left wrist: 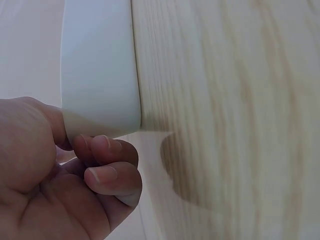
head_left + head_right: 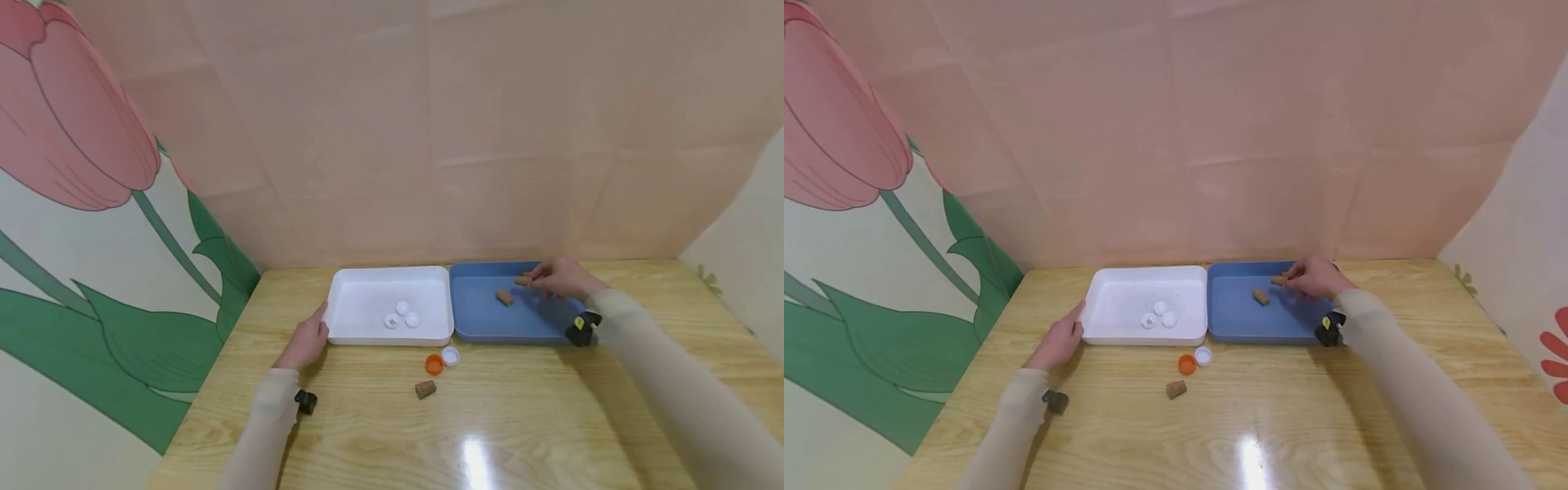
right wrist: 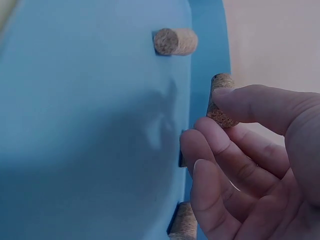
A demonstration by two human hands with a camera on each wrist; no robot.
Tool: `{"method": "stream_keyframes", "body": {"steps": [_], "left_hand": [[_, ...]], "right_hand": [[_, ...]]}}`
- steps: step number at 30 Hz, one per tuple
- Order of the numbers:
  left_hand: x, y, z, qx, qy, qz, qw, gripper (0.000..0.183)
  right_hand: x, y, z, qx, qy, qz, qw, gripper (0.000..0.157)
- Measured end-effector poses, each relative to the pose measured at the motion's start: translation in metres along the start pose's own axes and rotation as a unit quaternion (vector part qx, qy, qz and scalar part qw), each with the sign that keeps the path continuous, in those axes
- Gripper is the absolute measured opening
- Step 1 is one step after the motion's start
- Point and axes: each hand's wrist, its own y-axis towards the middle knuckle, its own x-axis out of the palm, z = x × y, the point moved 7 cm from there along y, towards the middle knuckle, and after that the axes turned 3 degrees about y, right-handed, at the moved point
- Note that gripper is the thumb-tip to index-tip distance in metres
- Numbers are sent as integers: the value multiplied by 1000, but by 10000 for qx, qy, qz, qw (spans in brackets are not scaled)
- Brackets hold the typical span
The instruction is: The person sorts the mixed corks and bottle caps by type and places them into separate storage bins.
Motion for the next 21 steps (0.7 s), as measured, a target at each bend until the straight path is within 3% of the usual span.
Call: {"method": "stream_keyframes", "body": {"steps": [11,21], "left_hand": [[1,-1,1,-62,16,-77,9999,56],[0,-1,3,-59,77,-62,9999,56]], "right_hand": [[5,13,21,337,-265,-38,9991,40],[7,16,22,427,-225,-151,9987,41]]}}
